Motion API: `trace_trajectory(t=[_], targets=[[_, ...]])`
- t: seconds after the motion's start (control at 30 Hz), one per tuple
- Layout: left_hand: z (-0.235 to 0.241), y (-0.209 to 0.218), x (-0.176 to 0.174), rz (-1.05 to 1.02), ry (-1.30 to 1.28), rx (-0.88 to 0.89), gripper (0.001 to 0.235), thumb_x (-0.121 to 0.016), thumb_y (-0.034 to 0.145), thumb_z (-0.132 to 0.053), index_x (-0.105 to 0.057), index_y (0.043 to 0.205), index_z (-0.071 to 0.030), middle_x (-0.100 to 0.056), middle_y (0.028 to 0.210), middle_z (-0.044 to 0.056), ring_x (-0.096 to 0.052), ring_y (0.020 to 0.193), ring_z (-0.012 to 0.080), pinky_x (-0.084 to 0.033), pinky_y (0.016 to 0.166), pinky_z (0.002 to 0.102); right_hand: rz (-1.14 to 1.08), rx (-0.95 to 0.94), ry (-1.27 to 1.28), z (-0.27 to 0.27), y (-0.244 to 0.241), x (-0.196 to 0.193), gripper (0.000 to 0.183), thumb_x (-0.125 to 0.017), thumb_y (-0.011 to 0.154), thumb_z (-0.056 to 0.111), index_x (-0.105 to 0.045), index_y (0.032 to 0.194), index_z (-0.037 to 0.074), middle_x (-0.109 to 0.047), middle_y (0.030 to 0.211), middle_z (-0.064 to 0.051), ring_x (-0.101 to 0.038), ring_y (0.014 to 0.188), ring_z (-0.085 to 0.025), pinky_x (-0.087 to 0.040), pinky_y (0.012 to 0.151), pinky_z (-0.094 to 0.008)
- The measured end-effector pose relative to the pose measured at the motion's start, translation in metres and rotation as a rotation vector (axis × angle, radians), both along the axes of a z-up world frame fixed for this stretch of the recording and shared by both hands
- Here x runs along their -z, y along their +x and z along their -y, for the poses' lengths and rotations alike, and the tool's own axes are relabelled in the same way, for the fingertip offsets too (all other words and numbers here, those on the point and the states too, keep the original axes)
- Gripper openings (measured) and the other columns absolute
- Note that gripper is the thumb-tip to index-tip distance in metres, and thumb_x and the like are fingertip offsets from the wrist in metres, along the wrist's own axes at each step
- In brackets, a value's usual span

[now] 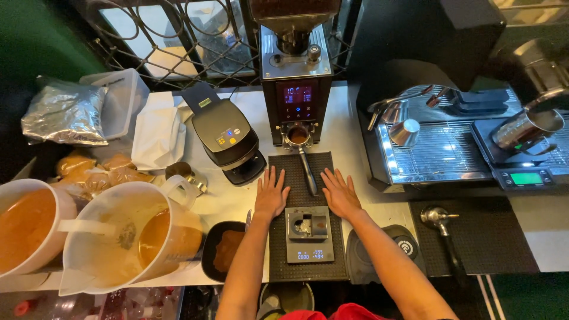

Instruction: The person prepares coffee by grinding beans into a portafilter, tamping the grounds, and placing the portafilter into an espresso machine. They also wipe the portafilter with a cloth and use a digital scale to weigh the coffee.

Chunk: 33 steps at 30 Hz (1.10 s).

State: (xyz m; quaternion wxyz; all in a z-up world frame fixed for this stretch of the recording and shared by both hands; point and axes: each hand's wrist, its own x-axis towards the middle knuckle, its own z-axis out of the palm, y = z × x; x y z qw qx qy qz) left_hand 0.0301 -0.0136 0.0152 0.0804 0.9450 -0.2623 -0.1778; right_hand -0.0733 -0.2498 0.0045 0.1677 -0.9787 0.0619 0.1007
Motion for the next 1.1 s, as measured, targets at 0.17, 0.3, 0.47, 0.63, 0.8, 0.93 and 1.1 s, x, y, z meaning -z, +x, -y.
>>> trace_trajectory(t=[0.17,0.3,0.47,0.63,0.8,0.93,1.1], targets=[[0.003,0.001,0.014,0.012,0.023,0.0,0.066,-0.016,0.113,-0.052,-0.007,0.171,-0.023,0.003,0.177,0.014,0.004,0.163,0.0336,0.002,0.129,0.054,0.036,-0.048,-0.07,0.0,0.007,-0.001,0.054,-0.028,0.116,0.035,-0.027,0.167,0.018,-0.017,0.176,-0.003,-0.014,0.161,-0.026,-0.006,0.13,-0.054],[0.003,0.001,0.007,0.005,0.059,0.01,0.065,-0.014,0.112,-0.052,-0.006,0.17,-0.024,0.004,0.177,0.013,0.005,0.163,0.0328,0.003,0.129,0.056,0.076,-0.042,-0.032,-0.001,0.006,-0.003,0.053,-0.029,0.116,0.033,-0.028,0.167,0.017,-0.016,0.176,-0.003,-0.015,0.161,-0.025,-0.004,0.13,-0.053],[0.001,0.003,-0.006,-0.005,0.059,0.012,0.061,-0.017,0.113,-0.047,-0.008,0.17,-0.026,0.001,0.177,0.01,0.002,0.163,0.0336,0.001,0.129,0.057,0.083,-0.038,-0.053,-0.001,0.005,-0.006,0.054,-0.031,0.115,0.034,-0.028,0.167,0.018,-0.017,0.176,-0.002,-0.016,0.161,-0.023,-0.004,0.13,-0.054],[0.002,0.024,0.027,-0.065,-0.015,-0.054,0.058,-0.024,0.113,-0.041,-0.018,0.169,-0.029,-0.004,0.178,0.006,-0.003,0.163,0.0321,-0.005,0.129,0.06,0.067,-0.042,-0.058,0.002,0.01,0.0,0.054,-0.032,0.115,0.035,-0.028,0.167,0.02,-0.018,0.175,0.0,-0.018,0.161,-0.022,-0.005,0.13,-0.057],[-0.003,0.02,0.01,-0.209,-0.504,-0.263,0.061,-0.034,0.109,-0.068,-0.062,0.147,-0.03,-0.04,0.167,0.002,-0.022,0.16,0.0306,-0.011,0.13,0.054,0.165,0.122,0.369,-0.004,-0.004,-0.031,0.052,-0.037,0.115,0.027,-0.033,0.165,0.011,-0.026,0.172,-0.011,-0.022,0.158,-0.032,-0.006,0.13,-0.058],[-0.013,-0.056,-0.117,-0.247,-0.701,-0.271,0.058,-0.032,0.113,-0.049,-0.082,0.117,-0.019,-0.034,0.169,0.014,-0.012,0.161,0.0385,-0.006,0.131,0.051,0.355,0.286,0.63,-0.025,-0.049,-0.068,0.048,-0.044,0.113,0.023,-0.045,0.157,0.004,-0.042,0.162,-0.021,-0.035,0.151,-0.04,-0.017,0.129,-0.062],[-0.035,-0.114,-0.107,-0.406,-1.023,-0.479,0.095,-0.005,0.113,-0.052,-0.055,0.043,-0.01,-0.072,0.054,0.015,-0.082,0.086,0.025,-0.059,0.088,0.036,0.55,0.364,0.648,-0.031,-0.109,-0.036,0.035,-0.049,0.111,0.028,-0.071,0.133,0.012,-0.075,0.129,-0.008,-0.062,0.131,-0.028,-0.017,0.13,-0.05]])
